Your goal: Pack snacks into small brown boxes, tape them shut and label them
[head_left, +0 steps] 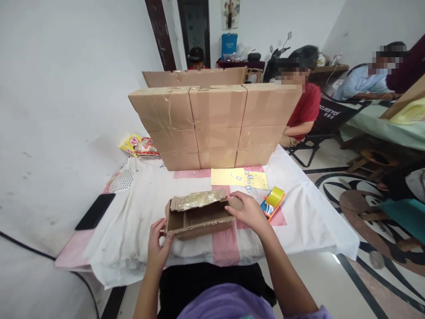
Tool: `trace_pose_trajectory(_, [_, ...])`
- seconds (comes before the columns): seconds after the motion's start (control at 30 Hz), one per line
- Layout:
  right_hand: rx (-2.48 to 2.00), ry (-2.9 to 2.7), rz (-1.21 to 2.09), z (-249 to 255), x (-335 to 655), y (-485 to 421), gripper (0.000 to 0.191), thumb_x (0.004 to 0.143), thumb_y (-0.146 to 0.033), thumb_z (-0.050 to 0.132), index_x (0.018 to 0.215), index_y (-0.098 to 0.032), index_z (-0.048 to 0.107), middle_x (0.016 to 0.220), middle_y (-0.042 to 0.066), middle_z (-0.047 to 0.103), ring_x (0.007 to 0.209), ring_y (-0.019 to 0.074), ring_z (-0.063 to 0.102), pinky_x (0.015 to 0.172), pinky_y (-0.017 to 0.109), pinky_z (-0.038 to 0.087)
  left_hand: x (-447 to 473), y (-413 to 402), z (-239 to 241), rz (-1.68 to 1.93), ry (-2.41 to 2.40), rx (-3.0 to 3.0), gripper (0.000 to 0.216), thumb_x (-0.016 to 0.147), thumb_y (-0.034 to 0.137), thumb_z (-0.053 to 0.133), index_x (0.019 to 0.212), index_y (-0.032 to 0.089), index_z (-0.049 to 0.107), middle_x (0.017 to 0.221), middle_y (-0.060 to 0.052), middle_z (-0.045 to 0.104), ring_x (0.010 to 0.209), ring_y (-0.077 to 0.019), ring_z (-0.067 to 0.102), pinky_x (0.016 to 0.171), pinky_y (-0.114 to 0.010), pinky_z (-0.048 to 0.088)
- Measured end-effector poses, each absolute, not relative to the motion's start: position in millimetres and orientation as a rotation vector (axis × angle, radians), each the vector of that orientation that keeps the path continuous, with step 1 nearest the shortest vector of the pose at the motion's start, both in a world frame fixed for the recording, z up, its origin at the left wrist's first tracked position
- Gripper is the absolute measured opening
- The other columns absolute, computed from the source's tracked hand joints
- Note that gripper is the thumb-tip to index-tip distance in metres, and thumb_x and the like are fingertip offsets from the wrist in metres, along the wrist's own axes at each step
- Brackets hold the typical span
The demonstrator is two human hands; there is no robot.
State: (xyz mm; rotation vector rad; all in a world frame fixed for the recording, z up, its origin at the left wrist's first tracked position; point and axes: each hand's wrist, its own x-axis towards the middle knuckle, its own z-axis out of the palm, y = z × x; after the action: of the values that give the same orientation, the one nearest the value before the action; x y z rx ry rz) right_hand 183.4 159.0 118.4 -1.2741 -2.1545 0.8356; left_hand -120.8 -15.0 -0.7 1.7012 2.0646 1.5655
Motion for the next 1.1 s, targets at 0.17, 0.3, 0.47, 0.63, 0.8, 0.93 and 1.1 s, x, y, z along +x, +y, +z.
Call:
trace_pose_trajectory(0.17, [-1.577, -2.407, 0.446, 136, 173, 164, 0.031, 0.076, -0.043, 0.08, 0.095, -0.019, 0.073, 0.104, 0.017, 0.07, 0.105, 0.0372, 0.062, 0.085, 0.044, 0.047, -138, -14, 18, 1.408, 2.003, 1.908, 0.038, 0.091, 0.027, 0.065, 0.128, 0.023, 0.059, 0.122, -0.012, 0.062, 0.098, -0.0217, 0.063, 0.069, -0.031, 0.054])
trace_pose_trajectory(0.3, [-1.783, -2.465, 0.485, 142, 158, 177, 0.044, 0.073, -0.058, 0.08, 0.078, -0.015, 0.073, 0.085, 0.022, 0.069, 0.096, 0.0409, 0.065, 0.081, 0.049, 0.046, -146, -11, 24, 1.345, 1.963, 1.956, 0.035, 0.09, 0.028, 0.064, 0.125, 0.022, 0.06, 0.121, -0.013, 0.064, 0.097, -0.0227, 0.064, 0.066, -0.031, 0.053])
trace_pose_trajectory(0.47, [-1.751, -2.42, 0.689, 126, 154, 183, 0.064, 0.095, -0.068, 0.043, 0.069, -0.016, 0.069, 0.077, 0.02, 0.07, 0.08, 0.032, 0.067, 0.072, 0.04, 0.044, -146, -10, 23, 1.348, 1.933, 1.951, 0.034, 0.089, 0.027, 0.065, 0.122, 0.022, 0.06, 0.118, -0.012, 0.065, 0.088, -0.0194, 0.063, 0.065, -0.03, 0.052])
trace_pose_trajectory(0.63, [-1.649, -2.122, 1.011, 96, 163, 174, 0.068, 0.1, -0.062, 0.028, 0.058, -0.02, 0.059, 0.061, 0.01, 0.063, 0.064, 0.0237, 0.06, 0.064, 0.033, 0.04, -144, -12, 17, 1.373, 1.928, 1.905, 0.027, 0.091, 0.026, 0.063, 0.117, 0.022, 0.061, 0.118, -0.013, 0.067, 0.086, -0.0184, 0.064, 0.064, -0.03, 0.051])
trace_pose_trajectory(0.8, [-1.411, -1.616, 1.326, 53, 157, 166, 0.058, 0.092, -0.07, 0.04, 0.094, -0.019, 0.067, 0.086, 0.008, 0.071, 0.093, 0.0273, 0.064, 0.08, 0.033, 0.049, -139, -8, 8, 1.447, 1.887, 1.752, 0.025, 0.091, 0.034, 0.063, 0.113, 0.02, 0.064, 0.112, -0.012, 0.07, 0.085, -0.019, 0.064, 0.064, -0.03, 0.051])
trace_pose_trajectory(0.93, [-1.306, -1.327, 1.428, 22, 146, 156, 0.054, 0.092, -0.07, 0.035, 0.103, -0.022, 0.057, 0.102, 0.007, 0.067, 0.1, 0.0245, 0.062, 0.09, 0.034, 0.05, -129, -5, 0, 1.496, 1.879, 1.591, 0.027, 0.093, 0.042, 0.059, 0.108, 0.02, 0.066, 0.108, -0.011, 0.07, 0.091, -0.0216, 0.065, 0.068, -0.031, 0.054])
trace_pose_trajectory(1.1, [-1.336, -1.248, 1.322, 16, 151, 157, 0.054, 0.09, -0.062, 0.05, 0.126, -0.022, 0.05, 0.12, 0.01, 0.062, 0.112, 0.0242, 0.061, 0.095, 0.034, 0.049, -136, -12, -3, 1.554, 1.864, 1.618, 0.04, 0.096, 0.054, 0.051, 0.108, 0.02, 0.069, 0.108, -0.012, 0.068, 0.094, -0.0242, 0.065, 0.071, -0.035, 0.056])
